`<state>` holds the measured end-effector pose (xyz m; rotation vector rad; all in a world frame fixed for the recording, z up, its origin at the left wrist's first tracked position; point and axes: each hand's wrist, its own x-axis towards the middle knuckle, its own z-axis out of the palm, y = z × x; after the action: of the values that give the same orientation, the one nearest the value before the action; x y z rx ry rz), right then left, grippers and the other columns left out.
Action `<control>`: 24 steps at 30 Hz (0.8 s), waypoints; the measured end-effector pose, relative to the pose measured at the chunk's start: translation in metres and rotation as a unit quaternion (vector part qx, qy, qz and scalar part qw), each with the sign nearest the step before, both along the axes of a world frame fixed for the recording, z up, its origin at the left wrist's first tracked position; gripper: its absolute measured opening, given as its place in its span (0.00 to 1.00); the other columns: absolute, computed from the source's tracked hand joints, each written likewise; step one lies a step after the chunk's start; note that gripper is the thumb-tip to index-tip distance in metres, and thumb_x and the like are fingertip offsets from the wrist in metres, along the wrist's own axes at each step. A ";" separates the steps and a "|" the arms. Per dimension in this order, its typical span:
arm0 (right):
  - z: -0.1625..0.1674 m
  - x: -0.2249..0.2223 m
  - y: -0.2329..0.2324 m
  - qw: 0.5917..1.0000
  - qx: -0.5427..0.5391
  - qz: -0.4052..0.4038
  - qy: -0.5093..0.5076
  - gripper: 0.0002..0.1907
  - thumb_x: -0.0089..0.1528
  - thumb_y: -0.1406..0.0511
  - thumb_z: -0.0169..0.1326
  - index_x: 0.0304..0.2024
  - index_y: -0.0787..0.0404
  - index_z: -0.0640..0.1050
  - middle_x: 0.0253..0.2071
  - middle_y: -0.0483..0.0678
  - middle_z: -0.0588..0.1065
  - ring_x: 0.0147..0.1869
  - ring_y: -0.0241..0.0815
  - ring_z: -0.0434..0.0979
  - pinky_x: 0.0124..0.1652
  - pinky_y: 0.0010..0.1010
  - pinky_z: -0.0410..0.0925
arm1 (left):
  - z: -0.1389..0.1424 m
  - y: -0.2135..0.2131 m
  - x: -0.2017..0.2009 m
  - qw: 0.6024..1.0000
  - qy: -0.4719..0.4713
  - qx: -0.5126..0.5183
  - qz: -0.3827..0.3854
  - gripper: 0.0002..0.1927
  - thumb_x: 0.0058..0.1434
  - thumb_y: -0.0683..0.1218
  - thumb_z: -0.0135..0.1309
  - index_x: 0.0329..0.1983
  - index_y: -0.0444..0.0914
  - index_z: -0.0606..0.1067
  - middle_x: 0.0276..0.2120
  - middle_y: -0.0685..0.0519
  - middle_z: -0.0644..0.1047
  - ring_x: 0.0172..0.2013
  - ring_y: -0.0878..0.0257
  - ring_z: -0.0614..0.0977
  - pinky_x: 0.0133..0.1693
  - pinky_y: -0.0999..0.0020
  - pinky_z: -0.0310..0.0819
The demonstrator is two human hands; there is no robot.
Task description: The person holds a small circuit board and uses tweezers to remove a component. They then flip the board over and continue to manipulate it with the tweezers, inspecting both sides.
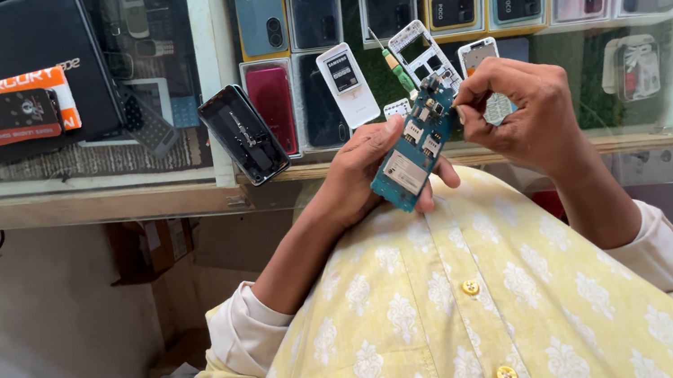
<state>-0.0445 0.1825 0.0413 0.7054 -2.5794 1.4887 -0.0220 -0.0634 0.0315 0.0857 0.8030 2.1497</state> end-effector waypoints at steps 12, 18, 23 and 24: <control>-0.023 0.016 0.019 0.965 -0.233 -0.039 -0.117 0.09 0.71 0.72 0.55 0.35 0.71 0.76 0.32 0.49 0.75 0.35 0.32 0.74 0.39 0.19 0.68 | 0.003 -0.003 -0.001 0.999 -0.033 0.017 0.022 0.31 0.77 0.60 0.38 0.63 0.28 0.70 0.40 0.33 0.80 0.29 0.58 0.82 0.33 0.68 0.80; -0.023 0.026 0.012 0.951 -0.241 -0.097 -0.166 0.08 0.74 0.70 0.57 0.43 0.73 0.78 0.38 0.50 0.77 0.41 0.35 0.79 0.45 0.24 0.73 | 0.004 -0.004 -0.001 1.000 0.013 0.000 0.028 0.31 0.78 0.61 0.40 0.63 0.28 0.69 0.41 0.35 0.80 0.30 0.59 0.82 0.33 0.68 0.79; -0.014 0.021 -0.008 0.858 -0.411 -0.051 -0.304 0.14 0.69 0.71 0.54 0.57 0.70 0.74 0.47 0.51 0.77 0.50 0.37 0.79 0.53 0.29 0.74 | 0.009 -0.002 -0.001 0.995 0.096 -0.037 0.000 0.32 0.75 0.59 0.46 0.72 0.31 0.65 0.43 0.40 0.80 0.33 0.61 0.82 0.37 0.68 0.80; -0.011 0.019 -0.011 0.837 -0.429 -0.037 -0.338 0.16 0.68 0.71 0.52 0.58 0.70 0.73 0.48 0.51 0.77 0.51 0.37 0.79 0.54 0.30 0.74 | 0.010 -0.001 -0.001 0.994 0.105 -0.040 -0.004 0.33 0.75 0.58 0.47 0.74 0.32 0.64 0.44 0.41 0.80 0.34 0.62 0.82 0.39 0.69 0.79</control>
<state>-0.0251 0.1716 0.0305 -0.0688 -1.7854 2.9039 -0.0229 -0.0646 0.0414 0.2758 1.0065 2.1219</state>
